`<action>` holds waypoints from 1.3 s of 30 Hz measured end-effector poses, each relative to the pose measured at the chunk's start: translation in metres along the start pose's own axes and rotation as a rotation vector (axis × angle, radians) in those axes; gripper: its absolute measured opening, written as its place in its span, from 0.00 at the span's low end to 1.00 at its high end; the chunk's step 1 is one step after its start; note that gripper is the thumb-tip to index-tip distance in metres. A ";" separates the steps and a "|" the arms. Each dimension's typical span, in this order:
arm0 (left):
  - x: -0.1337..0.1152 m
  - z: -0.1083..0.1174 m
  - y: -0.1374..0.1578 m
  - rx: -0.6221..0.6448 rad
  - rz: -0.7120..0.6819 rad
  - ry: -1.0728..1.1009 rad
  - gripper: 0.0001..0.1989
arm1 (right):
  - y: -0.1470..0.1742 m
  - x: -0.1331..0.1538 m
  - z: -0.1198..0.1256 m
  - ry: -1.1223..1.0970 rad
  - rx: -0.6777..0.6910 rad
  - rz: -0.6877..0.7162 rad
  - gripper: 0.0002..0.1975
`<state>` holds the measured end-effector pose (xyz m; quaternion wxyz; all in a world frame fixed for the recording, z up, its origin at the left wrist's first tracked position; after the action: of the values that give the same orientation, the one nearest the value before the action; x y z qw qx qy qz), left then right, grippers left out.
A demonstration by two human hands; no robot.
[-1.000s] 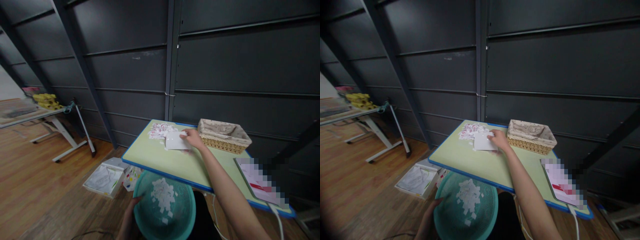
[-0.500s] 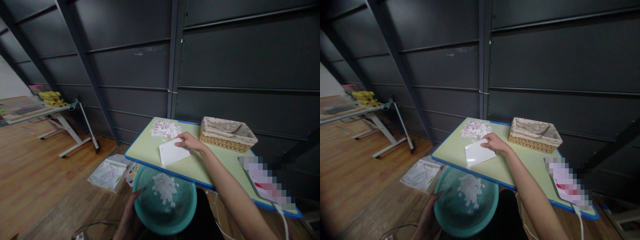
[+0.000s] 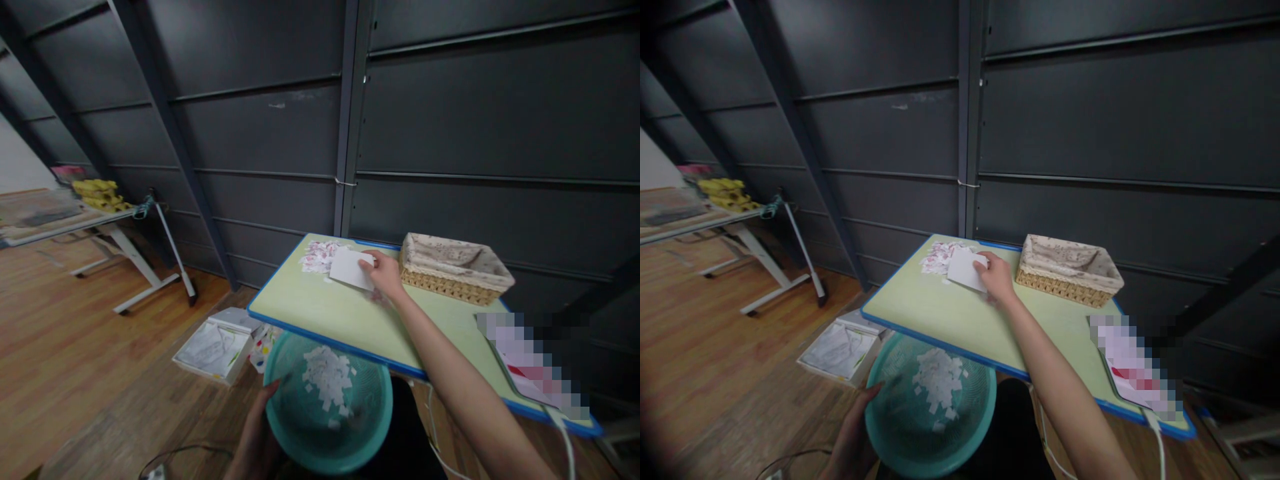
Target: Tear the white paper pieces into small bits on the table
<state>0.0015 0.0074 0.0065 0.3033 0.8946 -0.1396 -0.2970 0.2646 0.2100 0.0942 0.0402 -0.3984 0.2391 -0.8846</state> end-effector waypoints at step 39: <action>0.006 0.016 -0.011 0.070 -0.045 -0.111 0.41 | 0.001 0.008 0.011 0.183 0.028 0.101 0.16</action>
<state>-0.0025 0.0060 -0.0137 0.2570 0.8897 -0.1463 -0.3479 0.2670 0.2027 0.1048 0.0683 -0.3027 0.2492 -0.9174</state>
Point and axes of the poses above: each hand's wrist, its own y-axis away from the middle knuckle, its own z-axis out of the back of the hand, x = y × z, the point moved 1 cm from there along -y, towards the middle knuckle, and after that the axes turned 1 degree about x, right-handed, at the moved point
